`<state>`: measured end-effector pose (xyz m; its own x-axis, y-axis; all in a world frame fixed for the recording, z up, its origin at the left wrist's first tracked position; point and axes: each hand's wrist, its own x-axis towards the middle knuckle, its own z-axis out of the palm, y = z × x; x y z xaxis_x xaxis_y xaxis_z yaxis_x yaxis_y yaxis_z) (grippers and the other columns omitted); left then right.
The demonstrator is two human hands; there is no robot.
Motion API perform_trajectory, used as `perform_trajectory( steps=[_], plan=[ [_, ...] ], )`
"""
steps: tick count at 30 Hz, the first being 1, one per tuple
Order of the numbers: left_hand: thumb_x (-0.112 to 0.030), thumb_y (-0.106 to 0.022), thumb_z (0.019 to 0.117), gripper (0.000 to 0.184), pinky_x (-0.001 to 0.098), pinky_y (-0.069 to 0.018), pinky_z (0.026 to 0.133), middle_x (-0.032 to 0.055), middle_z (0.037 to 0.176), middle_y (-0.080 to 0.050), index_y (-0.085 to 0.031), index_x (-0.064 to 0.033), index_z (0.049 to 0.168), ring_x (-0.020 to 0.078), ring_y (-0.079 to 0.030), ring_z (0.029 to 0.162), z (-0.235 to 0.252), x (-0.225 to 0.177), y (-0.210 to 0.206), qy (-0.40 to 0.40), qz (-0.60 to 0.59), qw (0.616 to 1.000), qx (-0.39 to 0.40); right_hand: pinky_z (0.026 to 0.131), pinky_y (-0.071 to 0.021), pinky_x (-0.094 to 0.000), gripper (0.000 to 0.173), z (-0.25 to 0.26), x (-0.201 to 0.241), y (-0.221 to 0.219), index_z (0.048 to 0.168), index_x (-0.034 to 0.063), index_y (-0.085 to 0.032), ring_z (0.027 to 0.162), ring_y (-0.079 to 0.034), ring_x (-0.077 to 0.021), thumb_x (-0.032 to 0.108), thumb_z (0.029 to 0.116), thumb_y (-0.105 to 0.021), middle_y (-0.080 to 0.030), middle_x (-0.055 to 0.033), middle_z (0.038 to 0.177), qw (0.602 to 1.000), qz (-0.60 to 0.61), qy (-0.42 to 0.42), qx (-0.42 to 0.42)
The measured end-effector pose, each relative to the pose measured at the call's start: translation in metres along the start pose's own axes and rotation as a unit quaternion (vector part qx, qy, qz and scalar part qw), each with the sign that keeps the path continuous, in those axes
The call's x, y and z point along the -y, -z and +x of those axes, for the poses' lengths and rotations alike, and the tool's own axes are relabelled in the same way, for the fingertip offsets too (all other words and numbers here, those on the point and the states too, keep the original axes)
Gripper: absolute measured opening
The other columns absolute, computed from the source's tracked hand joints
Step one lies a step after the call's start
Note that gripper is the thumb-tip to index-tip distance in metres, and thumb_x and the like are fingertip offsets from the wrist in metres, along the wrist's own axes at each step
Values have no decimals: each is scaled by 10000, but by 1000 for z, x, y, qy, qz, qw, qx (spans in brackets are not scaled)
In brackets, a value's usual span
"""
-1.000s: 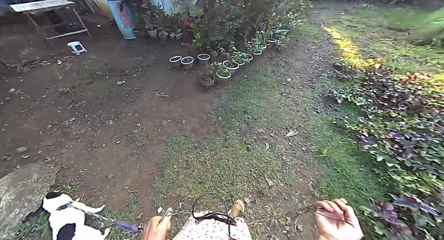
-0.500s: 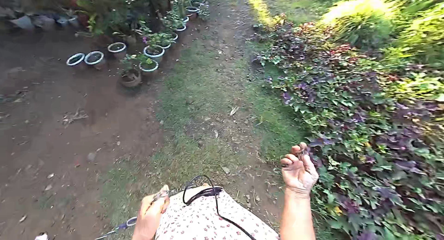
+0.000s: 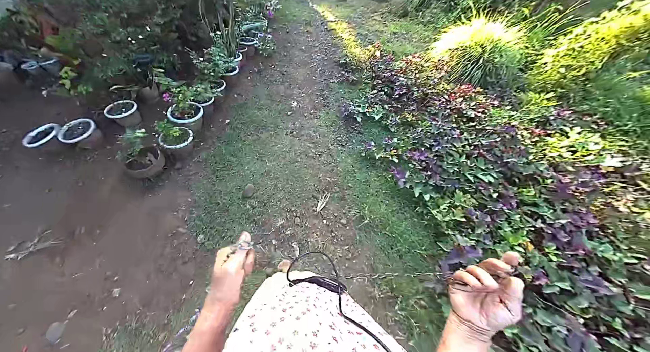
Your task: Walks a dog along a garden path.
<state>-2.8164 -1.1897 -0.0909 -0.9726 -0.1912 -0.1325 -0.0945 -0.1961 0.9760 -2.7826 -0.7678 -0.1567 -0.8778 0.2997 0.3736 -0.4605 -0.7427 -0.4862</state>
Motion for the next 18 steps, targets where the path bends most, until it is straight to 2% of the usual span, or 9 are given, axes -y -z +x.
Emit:
perform_trajectory(
  steps=[3,8,12,15,18],
  plan=[
    [-152,-302,1059,521,120,-304,434,-197,474,-397,-436,-299,578,-72,-350,419,77,-13,-37,-18,27,999,-22,663,-576,-181,324,55,0,20,1293,212,-694,791,-709,-43,284,983,-633,-754,44,1084,998,-59,5,-9],
    [-186,-314,1083,500,123,-308,422,-190,478,-392,-441,-275,608,-68,-345,410,162,-10,-62,9,92,991,-94,548,-523,-160,260,120,-19,59,1167,209,-749,608,-630,1,337,959,-659,-725,96,834,992,-92,6,-83],
    [-184,-319,1078,497,134,-300,426,-172,470,-374,-406,-253,593,-55,-330,406,203,46,-94,94,123,976,-150,514,-492,-155,204,198,-44,121,1041,213,-777,546,-585,12,358,921,-699,-679,117,713,982,-125,-52,-131],
    [-213,-389,1078,483,167,-325,450,-148,481,-373,-411,-214,595,-29,-344,420,233,89,-110,145,158,954,-212,477,-455,-147,137,289,-64,162,967,225,-771,502,-546,20,322,928,-682,-639,133,653,978,-135,-69,-145],
    [-244,-410,1077,442,166,-341,457,-145,507,-379,-416,-201,637,-31,-357,435,258,87,-114,180,191,922,-284,484,-471,-159,104,381,-81,184,959,199,-775,505,-558,8,247,897,-706,-645,114,648,982,-98,-104,-120]
  ],
)
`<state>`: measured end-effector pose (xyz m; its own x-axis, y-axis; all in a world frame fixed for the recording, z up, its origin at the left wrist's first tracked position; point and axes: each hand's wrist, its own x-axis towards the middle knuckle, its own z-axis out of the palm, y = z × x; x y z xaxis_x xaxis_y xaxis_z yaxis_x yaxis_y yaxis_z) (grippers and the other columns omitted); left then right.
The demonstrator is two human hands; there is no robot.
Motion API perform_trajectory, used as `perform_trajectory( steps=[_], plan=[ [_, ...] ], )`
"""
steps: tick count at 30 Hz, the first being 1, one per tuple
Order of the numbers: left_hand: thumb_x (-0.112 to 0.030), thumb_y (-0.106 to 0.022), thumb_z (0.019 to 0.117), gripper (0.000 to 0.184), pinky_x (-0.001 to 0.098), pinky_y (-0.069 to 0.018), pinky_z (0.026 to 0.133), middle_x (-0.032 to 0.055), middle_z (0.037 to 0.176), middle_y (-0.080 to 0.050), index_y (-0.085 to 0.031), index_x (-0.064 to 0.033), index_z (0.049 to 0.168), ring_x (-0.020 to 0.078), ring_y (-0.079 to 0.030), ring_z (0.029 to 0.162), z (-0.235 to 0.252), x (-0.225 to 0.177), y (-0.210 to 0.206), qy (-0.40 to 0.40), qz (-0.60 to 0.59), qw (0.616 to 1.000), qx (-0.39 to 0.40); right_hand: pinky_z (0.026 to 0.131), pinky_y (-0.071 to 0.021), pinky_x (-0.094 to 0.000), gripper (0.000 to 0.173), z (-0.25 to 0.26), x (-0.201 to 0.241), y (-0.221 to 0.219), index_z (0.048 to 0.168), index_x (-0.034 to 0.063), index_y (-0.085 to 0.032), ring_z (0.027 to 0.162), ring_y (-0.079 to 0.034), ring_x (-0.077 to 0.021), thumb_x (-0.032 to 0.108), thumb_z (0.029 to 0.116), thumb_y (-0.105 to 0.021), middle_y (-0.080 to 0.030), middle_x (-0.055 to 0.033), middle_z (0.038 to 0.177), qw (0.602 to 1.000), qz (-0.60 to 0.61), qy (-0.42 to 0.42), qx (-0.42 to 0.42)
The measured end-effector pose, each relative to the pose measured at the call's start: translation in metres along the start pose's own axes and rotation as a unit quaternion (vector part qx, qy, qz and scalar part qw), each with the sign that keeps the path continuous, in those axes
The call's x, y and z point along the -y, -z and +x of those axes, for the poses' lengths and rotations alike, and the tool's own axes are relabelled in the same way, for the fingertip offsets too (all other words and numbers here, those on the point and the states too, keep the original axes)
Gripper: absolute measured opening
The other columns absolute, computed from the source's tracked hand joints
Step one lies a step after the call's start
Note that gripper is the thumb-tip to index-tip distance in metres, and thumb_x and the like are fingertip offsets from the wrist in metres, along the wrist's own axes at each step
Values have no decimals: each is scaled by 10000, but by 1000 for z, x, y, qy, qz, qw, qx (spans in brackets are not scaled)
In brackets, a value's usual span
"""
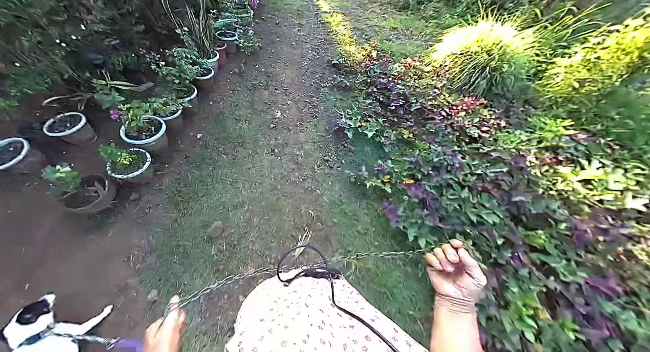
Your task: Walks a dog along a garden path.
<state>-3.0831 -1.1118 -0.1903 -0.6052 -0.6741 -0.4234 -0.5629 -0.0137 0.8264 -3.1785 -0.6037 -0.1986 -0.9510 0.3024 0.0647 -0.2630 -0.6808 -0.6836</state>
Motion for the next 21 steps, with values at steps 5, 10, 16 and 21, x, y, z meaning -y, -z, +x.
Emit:
perform_trajectory(
  steps=[5,10,16,21],
  plan=[
    [-240,-405,1052,410,182,-366,477,-173,514,-385,-414,-225,642,-41,-374,453,28,-43,-67,-5,1,1000,-5,467,-442,-147,83,149,-28,-30,945,264,-758,486,-522,32,257,878,-710,-621,142,632,995,-63,-61,54],
    [-144,-524,1016,301,133,-395,484,-183,548,-466,-584,-128,721,-87,-421,467,91,-120,-164,-64,-20,996,61,465,-441,-161,173,245,-117,-80,904,229,-746,477,-520,21,156,907,-589,-624,123,615,985,-132,-106,34],
    [-125,-494,1018,229,110,-373,504,-146,633,-517,-648,-41,872,-99,-412,503,229,-242,-271,-172,-10,965,195,477,-464,-157,380,355,-207,-90,943,221,-719,487,-541,17,156,1041,-358,-637,125,632,997,-34,-19,-65],
    [-241,-293,1103,490,112,-308,422,-182,507,-439,-565,-204,697,-72,-341,411,311,-324,-320,-119,-47,965,227,493,-479,-170,514,438,-219,-85,939,210,-732,502,-561,-3,230,1097,-243,-656,107,648,991,29,53,-122]
  ],
)
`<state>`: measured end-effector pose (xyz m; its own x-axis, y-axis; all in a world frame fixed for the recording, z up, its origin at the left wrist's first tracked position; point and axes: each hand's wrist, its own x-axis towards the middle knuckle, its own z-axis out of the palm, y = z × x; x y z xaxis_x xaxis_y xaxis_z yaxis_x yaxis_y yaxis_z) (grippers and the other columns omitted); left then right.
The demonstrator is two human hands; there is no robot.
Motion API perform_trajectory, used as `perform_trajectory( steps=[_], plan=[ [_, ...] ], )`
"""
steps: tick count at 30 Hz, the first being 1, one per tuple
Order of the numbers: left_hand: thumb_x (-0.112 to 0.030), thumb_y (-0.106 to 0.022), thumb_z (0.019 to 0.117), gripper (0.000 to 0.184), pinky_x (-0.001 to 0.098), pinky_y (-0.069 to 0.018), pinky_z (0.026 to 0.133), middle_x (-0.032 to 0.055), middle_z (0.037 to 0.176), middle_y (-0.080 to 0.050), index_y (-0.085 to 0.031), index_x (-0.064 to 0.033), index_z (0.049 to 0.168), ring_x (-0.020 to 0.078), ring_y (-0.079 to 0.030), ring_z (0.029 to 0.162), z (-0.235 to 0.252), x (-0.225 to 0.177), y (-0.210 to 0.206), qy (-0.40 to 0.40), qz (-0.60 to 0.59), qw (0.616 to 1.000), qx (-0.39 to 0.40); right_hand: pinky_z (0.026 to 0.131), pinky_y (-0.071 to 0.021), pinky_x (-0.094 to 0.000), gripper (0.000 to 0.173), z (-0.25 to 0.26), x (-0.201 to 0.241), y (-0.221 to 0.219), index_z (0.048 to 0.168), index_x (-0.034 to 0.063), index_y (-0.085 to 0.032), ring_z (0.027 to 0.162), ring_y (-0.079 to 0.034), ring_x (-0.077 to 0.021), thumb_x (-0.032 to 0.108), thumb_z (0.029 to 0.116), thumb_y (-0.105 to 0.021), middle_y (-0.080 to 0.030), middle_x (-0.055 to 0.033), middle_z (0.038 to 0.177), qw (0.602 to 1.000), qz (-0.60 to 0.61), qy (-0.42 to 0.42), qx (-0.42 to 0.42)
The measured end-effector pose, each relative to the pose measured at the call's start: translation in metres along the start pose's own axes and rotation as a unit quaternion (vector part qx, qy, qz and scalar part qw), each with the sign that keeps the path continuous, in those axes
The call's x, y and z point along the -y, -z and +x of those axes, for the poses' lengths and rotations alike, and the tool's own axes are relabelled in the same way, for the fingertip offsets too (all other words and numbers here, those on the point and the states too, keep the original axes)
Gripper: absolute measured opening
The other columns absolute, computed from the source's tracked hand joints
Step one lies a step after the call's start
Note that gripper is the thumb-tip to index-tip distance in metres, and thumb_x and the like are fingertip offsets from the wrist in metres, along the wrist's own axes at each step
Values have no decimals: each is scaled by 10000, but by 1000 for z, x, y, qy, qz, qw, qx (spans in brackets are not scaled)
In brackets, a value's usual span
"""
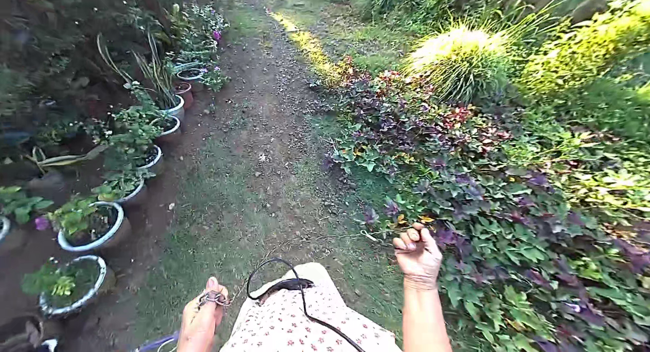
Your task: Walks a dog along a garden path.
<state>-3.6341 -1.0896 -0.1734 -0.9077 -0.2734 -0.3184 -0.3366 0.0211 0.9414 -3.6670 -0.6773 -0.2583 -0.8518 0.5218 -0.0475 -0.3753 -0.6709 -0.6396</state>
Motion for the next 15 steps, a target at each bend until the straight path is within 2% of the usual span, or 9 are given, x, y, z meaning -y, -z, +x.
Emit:
perform_trajectory(
  steps=[5,7,10,15],
  plan=[
    [-224,-258,1111,531,120,-309,414,-170,482,-445,-553,-181,672,-71,-343,396,95,1,-25,61,34,998,2,471,-474,-168,564,101,-31,-8,914,185,-698,473,-546,-8,259,1108,-174,-637,102,619,996,20,23,-83],
    [-210,-253,1111,538,114,-316,415,-173,485,-461,-540,-199,657,-75,-359,399,140,-1,-49,72,16,997,2,463,-477,-169,564,153,-51,-15,909,174,-680,464,-545,-12,268,1113,-163,-630,98,612,994,19,20,-108],
    [-199,-258,1097,528,124,-316,414,-165,490,-457,-537,-205,648,-63,-358,400,220,-7,-100,70,2,997,9,469,-483,-176,547,244,-85,-23,919,172,-677,474,-550,-18,268,1114,-176,-631,94,624,995,22,19,-97],
    [-174,-247,1100,531,115,-328,428,-157,510,-494,-590,-170,696,-67,-368,414,339,-63,-179,79,-11,995,66,480,-491,-183,515,381,-126,-85,930,171,-661,481,-553,-24,255,1110,-186,-626,96,628,992,18,-16,-120]
  ],
)
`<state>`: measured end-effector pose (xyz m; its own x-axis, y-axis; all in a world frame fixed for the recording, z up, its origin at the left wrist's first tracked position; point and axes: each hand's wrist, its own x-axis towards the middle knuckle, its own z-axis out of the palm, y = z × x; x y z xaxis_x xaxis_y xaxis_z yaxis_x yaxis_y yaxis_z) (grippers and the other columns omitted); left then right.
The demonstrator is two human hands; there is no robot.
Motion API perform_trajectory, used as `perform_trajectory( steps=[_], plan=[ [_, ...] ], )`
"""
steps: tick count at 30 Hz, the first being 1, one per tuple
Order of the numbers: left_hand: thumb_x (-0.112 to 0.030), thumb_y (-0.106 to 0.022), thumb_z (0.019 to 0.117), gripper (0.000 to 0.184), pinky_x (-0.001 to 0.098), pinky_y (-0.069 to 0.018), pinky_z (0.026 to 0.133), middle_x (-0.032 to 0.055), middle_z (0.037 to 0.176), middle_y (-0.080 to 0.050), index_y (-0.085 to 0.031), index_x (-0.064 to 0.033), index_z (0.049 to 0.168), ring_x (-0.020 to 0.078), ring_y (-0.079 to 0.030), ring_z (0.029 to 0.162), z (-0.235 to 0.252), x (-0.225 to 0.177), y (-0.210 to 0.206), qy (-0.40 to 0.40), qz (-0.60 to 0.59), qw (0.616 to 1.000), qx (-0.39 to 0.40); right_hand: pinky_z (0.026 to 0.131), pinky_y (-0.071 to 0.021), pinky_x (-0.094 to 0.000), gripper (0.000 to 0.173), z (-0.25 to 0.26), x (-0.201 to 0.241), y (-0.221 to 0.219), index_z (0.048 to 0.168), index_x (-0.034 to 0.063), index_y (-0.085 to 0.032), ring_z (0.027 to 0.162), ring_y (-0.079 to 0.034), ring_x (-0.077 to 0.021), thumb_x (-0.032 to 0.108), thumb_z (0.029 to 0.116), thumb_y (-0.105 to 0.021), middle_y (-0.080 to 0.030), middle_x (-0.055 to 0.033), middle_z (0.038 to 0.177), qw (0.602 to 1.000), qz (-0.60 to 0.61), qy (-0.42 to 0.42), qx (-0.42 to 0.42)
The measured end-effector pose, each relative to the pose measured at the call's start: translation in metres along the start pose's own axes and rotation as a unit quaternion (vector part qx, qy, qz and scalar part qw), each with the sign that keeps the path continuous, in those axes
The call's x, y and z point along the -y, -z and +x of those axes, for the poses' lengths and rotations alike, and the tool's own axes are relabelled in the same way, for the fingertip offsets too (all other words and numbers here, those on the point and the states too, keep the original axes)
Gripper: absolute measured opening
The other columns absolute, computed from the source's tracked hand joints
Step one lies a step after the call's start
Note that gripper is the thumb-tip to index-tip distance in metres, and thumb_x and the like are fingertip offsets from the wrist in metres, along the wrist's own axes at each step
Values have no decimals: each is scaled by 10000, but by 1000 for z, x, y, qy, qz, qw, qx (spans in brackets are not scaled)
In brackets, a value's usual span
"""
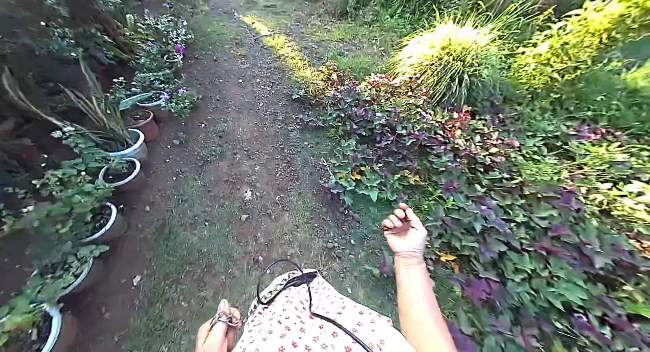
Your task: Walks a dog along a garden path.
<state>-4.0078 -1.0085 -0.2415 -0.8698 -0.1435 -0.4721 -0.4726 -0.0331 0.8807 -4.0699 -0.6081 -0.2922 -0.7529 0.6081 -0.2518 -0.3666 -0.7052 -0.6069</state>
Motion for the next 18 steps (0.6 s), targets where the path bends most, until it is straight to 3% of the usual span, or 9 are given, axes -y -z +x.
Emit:
perform_trajectory(
  steps=[6,8,13,16,18],
  plan=[
    [-195,-238,1111,424,125,-323,400,-173,470,-407,-600,-116,906,-64,-348,384,143,-76,-34,-29,10,997,-69,502,-495,-175,464,107,-37,-74,970,154,-646,509,-558,-17,174,1104,-202,-636,88,658,990,-133,3,44],
    [-160,-249,1100,388,124,-325,411,-167,488,-403,-611,-63,998,-63,-345,393,192,-90,-47,-12,27,998,-46,501,-493,-171,470,146,-58,-84,959,150,-660,508,-559,-12,161,1098,-211,-642,89,657,989,-142,15,41],
    [-116,-267,1092,399,108,-305,410,-161,486,-405,-642,-52,969,-68,-324,390,330,-135,-79,8,31,999,-8,479,-485,-169,444,250,-127,-113,943,139,-637,480,-546,-13,168,1112,-228,-616,90,622,991,-117,37,-57],
    [-28,-299,1048,371,109,-356,457,-161,528,-473,-662,-34,975,-73,-371,430,404,-175,-89,1,28,999,29,468,-487,-171,394,318,-155,-164,965,126,-614,467,-535,-17,161,1117,-252,-600,83,620,987,-122,25,-101],
    [-10,-311,1024,361,123,-348,452,-157,512,-444,-668,-29,967,-62,-355,421,440,-200,-93,26,50,998,26,474,-487,-164,381,355,-166,-198,981,132,-605,476,-539,-11,164,1117,-251,-600,90,628,986,-134,36,-91]
  ],
)
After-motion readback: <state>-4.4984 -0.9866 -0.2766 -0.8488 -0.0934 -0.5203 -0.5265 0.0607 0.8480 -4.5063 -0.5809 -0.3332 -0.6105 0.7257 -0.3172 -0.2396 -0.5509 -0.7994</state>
